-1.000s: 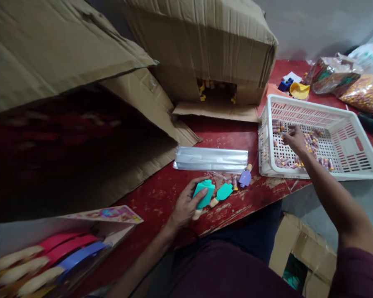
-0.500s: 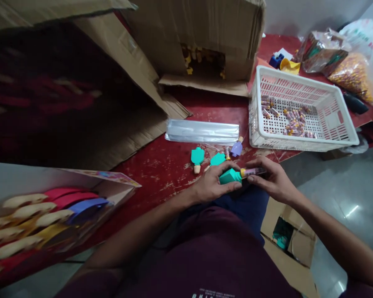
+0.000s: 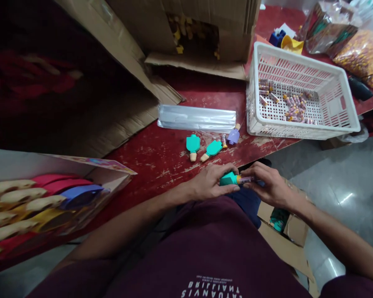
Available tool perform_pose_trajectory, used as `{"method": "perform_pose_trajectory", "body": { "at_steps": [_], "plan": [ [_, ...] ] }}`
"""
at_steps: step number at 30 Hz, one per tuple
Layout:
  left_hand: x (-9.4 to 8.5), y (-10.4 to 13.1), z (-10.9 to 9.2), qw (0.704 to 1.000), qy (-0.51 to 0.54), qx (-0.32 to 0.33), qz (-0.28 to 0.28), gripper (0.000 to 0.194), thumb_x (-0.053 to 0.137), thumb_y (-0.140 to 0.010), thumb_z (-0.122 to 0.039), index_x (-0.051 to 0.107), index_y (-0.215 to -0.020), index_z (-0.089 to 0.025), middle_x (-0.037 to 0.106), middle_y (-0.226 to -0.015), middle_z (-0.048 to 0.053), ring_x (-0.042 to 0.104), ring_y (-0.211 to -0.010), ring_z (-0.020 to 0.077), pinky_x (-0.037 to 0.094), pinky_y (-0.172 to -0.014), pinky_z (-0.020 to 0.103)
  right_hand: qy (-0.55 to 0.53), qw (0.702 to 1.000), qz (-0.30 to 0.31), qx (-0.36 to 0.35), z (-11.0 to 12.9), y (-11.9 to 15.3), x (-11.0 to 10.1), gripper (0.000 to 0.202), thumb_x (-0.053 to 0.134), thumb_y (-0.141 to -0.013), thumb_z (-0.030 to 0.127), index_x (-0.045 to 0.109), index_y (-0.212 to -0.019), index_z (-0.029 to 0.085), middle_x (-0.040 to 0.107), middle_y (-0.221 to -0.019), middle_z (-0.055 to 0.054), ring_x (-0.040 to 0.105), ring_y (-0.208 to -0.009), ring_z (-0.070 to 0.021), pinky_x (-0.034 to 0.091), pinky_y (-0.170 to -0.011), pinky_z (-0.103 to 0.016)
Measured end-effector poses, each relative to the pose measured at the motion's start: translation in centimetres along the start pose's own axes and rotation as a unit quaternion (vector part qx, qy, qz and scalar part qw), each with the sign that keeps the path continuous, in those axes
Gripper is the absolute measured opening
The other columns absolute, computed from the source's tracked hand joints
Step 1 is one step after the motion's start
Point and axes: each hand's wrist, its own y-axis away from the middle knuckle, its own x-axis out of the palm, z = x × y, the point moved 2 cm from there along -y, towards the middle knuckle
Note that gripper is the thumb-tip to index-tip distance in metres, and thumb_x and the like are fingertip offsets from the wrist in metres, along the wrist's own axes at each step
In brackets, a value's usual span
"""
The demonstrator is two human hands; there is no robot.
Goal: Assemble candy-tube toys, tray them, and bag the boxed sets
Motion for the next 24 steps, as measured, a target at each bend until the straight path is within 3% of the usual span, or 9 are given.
{"method": "perform_pose_trajectory", "body": {
  "at_steps": [6, 8, 10, 13, 16, 18, 20, 22, 24],
  "plan": [
    [1.0, 0.4, 1.3, 0.993, -0.115, 0.008, 0.034, 0.033, 0.065, -0.09, -0.045, 0.066, -0.113, -0.022, 0.072, -0.093, 0.006, 0.066, -0.081, 0.0231, 0.044, -0.073, 0.03, -0.141, 0.954, 0.056, 0.259, -1.9, 0.4, 2.3, 0.043, 0.059, -0.098, 0.055, 0.071, -0.102, 0.014, 0.065, -0.069, -0.002, 0.057, -0.05, -0.0115, 0.046, -0.045, -0.024],
    [0.9, 0.3, 1.7, 0.993, -0.114, 0.001, 0.037, 0.034, 0.066, -0.089, -0.046, 0.067, -0.114, -0.022, 0.072, -0.094, 0.006, 0.067, -0.082, 0.0237, 0.045, -0.074, 0.03, -0.082, 0.973, 0.061, 0.207, -2.2, 0.4, 2.3, 0.041, 0.057, -0.1, 0.053, 0.071, -0.107, 0.015, 0.07, -0.079, -0.005, 0.062, -0.059, -0.0137, 0.051, -0.053, -0.027],
    [0.5, 0.0, 2.0, 0.996, -0.078, -0.011, 0.036, 0.039, 0.07, -0.087, -0.048, 0.066, -0.115, -0.021, 0.073, -0.096, 0.007, 0.068, -0.084, 0.0249, 0.046, -0.075, 0.031, 0.057, 0.995, 0.055, 0.067, -2.1, 0.3, 1.8, 0.035, 0.06, -0.1, 0.045, 0.07, -0.117, 0.017, 0.071, -0.091, -0.008, 0.066, -0.074, -0.0174, 0.054, -0.064, -0.031],
    [0.1, -0.1, 1.7, 0.998, 0.015, -0.003, 0.061, 0.049, 0.075, -0.083, -0.05, 0.065, -0.12, -0.021, 0.074, -0.105, 0.008, 0.07, -0.094, 0.0269, 0.05, -0.082, 0.033, 0.24, 0.959, 0.063, -0.137, -1.5, 0.6, 1.1, 0.027, 0.061, -0.101, 0.029, 0.067, -0.125, 0.019, 0.067, -0.085, -0.007, 0.06, -0.074, -0.0184, 0.05, -0.066, -0.033],
    [-0.1, 0.2, 0.9, 0.995, 0.052, 0.025, 0.077, 0.058, 0.075, -0.084, -0.046, 0.06, -0.134, -0.02, 0.073, -0.119, 0.011, 0.07, -0.099, 0.0274, 0.051, -0.087, 0.035, 0.249, 0.949, 0.078, -0.177, -0.9, 0.9, 1.0, 0.022, 0.056, -0.102, 0.023, 0.067, -0.121, 0.02, 0.062, -0.076, -0.004, 0.053, -0.066, -0.0167, 0.044, -0.058, -0.031],
    [0.0, 0.5, 0.6, 0.996, 0.037, 0.035, 0.068, 0.068, 0.074, -0.084, -0.042, 0.052, -0.145, -0.021, 0.073, -0.119, 0.011, 0.071, -0.094, 0.0262, 0.051, -0.085, 0.034, 0.163, 0.979, 0.085, -0.087, -0.7, 0.8, 1.3, 0.021, 0.056, -0.103, 0.032, 0.068, -0.114, 0.019, 0.063, -0.078, -0.004, 0.053, -0.065, -0.0149, 0.043, -0.056, -0.029],
    [0.2, 0.7, 0.5, 0.997, 0.01, 0.045, 0.055, 0.073, 0.072, -0.085, -0.036, 0.047, -0.152, -0.021, 0.074, -0.112, 0.01, 0.07, -0.089, 0.025, 0.052, -0.083, 0.033, 0.019, 0.99, 0.112, 0.079, -0.9, 0.6, 1.9, 0.032, 0.052, -0.104, 0.045, 0.069, -0.1, 0.019, 0.06, -0.072, -0.002, 0.05, -0.058, -0.0118, 0.04, -0.052, -0.026],
    [0.5, 0.7, 0.8, 0.997, -0.013, 0.054, 0.045, 0.074, 0.07, -0.085, -0.033, 0.045, -0.153, -0.021, 0.075, -0.104, 0.009, 0.07, -0.088, 0.0247, 0.052, -0.083, 0.032, -0.13, 0.948, 0.162, 0.243, -1.4, 0.4, 2.7, 0.046, 0.047, -0.103, 0.057, 0.066, -0.087, 0.018, 0.049, -0.059, 0.003, 0.04, -0.047, -0.009, 0.033, -0.044, -0.024],
    [1.0, 0.4, 1.3, 0.997, -0.032, 0.056, 0.045, 0.076, 0.07, -0.085, -0.032, 0.044, -0.155, -0.019, 0.074, -0.101, 0.009, 0.07, -0.086, 0.0247, 0.052, -0.083, 0.031, -0.205, 0.898, 0.212, 0.327, -1.8, 0.3, 3.2, 0.055, 0.042, -0.102, 0.065, 0.065, -0.083, 0.018, 0.041, -0.053, 0.006, 0.03, -0.042, -0.008, 0.026, -0.039, -0.024]
  ]
}}
